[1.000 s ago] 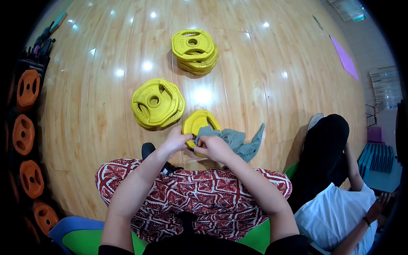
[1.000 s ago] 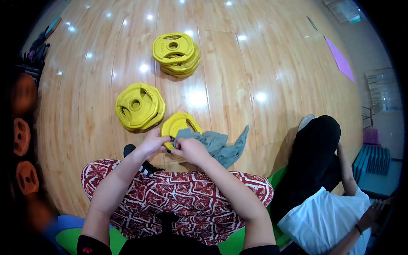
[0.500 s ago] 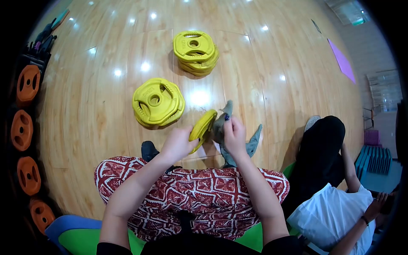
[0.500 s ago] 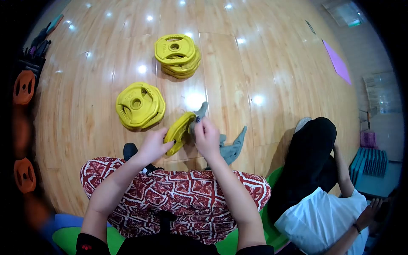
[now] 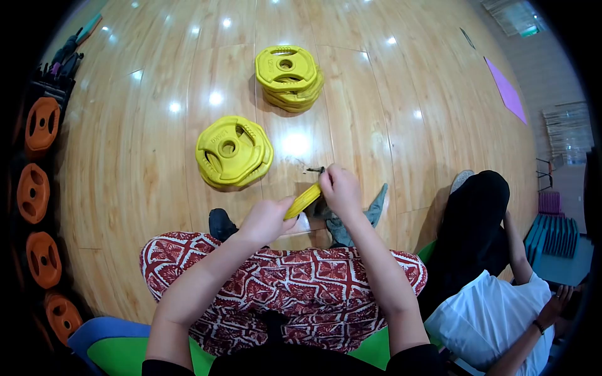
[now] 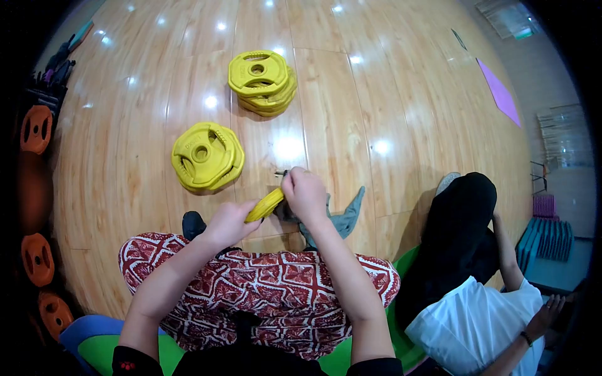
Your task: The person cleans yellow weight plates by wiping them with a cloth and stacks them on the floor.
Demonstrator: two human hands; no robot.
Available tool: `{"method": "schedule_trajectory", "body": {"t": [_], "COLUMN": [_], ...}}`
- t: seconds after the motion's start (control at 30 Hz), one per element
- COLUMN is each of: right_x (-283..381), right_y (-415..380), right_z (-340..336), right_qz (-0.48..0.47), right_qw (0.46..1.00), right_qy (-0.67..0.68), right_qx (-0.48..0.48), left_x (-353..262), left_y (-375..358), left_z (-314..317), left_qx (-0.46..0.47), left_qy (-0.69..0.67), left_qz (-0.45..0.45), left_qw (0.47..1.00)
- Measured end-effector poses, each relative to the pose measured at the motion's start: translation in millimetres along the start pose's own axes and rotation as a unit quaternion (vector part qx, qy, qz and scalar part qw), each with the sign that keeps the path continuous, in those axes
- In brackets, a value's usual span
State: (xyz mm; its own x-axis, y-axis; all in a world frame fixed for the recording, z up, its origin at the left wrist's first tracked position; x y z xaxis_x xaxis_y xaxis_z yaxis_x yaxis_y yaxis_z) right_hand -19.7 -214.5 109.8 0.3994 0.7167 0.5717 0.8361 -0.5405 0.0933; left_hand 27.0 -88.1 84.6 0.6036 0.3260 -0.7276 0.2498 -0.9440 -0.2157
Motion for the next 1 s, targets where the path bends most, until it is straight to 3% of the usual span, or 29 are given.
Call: {"method": "schedule_trajectory", "body": {"t": [0.1,0.13,0.17,0.3,0.37,0.47,0.57,0.7,0.77,1.0], "right_x": [63.9,81.9,78.9,14.0,-0.5,18.5,76.4,27.1,-9.8,74.0], "right_y": [-13.5,-19.4,-20.9,-2.0,-1.7,-6.1,-22.8,-8.6,-2.8,-21.3], "right_z": [5.6,-0.4,0.9,0.3,-3.5,6.2,-0.3,-6.0,-3.2,2.2], "right_qz": [-0.164,-0.216,-0.214,-0.015,-0.003,-0.024,-0.171,-0.074,-0.008,-0.153], "right_qw": [0.984,0.975,0.976,0.998,0.998,0.995,0.984,0.990,0.996,0.984], "right_qy": [-0.075,-0.042,-0.040,-0.062,-0.062,-0.097,-0.038,-0.097,-0.088,-0.085], "right_qx": [0.012,-0.024,-0.024,0.013,0.000,0.021,-0.034,-0.066,-0.022,-0.016], "left_x": [6.3,4.5,3.1,2.3,-3.1,-7.0,1.9,3.4,1.5,-1.8], "left_y": [0.0,-1.0,-2.0,-1.4,-0.1,2.5,0.1,0.9,-0.2,-2.7], "left_z": [6.9,4.6,2.8,3.9,1.8,4.7,8.7,6.4,4.2,7.3], "left_qx": [0.009,0.005,0.000,0.004,-0.009,0.014,0.007,0.011,0.010,0.002], "left_qy": [0.016,0.024,0.033,0.021,0.021,0.042,0.055,0.042,0.025,0.045], "left_qz": [-0.005,-0.003,0.000,-0.006,0.018,0.022,0.013,0.006,0.016,0.046], "left_qw": [1.000,1.000,0.999,1.000,1.000,0.999,0.998,0.999,1.000,0.998]}}
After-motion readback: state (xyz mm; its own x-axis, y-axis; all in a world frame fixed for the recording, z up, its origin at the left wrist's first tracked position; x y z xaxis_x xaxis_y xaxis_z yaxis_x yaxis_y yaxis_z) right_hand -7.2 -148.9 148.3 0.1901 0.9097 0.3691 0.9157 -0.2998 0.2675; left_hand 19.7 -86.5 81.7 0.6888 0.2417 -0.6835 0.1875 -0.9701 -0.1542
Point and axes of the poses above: each hand's wrist, its own y-axis towards the middle knuckle, its own z-axis out of the palm, x = y × z, the point moved 10 cm from there along y, towards the middle knuckle, and after that the axes turned 6 degrees about x, right-handed, at the moved point
